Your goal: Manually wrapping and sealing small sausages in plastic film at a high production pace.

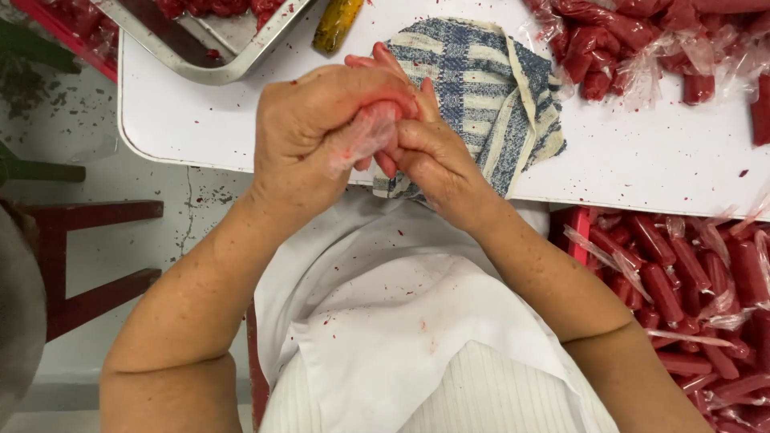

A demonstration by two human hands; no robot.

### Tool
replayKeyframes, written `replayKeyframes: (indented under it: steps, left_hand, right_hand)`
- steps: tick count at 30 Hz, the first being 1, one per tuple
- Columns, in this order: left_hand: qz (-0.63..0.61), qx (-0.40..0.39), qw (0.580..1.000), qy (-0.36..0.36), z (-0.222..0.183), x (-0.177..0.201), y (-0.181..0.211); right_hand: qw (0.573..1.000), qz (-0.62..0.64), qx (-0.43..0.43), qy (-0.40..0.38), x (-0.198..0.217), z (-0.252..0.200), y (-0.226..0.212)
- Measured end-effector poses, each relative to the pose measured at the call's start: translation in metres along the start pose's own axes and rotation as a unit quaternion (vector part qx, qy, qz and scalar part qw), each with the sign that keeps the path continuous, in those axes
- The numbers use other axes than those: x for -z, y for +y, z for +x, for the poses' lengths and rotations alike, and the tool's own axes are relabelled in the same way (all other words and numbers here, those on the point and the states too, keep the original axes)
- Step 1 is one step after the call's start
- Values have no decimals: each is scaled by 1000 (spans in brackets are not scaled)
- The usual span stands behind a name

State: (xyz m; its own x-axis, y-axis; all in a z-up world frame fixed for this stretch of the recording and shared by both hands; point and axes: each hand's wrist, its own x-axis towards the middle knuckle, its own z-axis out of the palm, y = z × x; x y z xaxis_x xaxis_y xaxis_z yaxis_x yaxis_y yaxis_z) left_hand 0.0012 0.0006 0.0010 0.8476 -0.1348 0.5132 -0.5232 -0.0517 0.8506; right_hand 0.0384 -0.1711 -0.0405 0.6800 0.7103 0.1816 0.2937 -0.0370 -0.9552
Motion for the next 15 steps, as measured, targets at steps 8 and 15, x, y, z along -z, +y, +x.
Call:
replayKeyframes:
  steps: [8, 15]
  left_hand:
    - [66, -31, 997, 4, -2, 5, -6]
    - [102, -74, 989, -73, -21, 24, 18]
  right_hand:
    - [998, -60, 1, 2, -2, -17, 5]
    - [960, -268, 73, 41, 16, -28, 29]
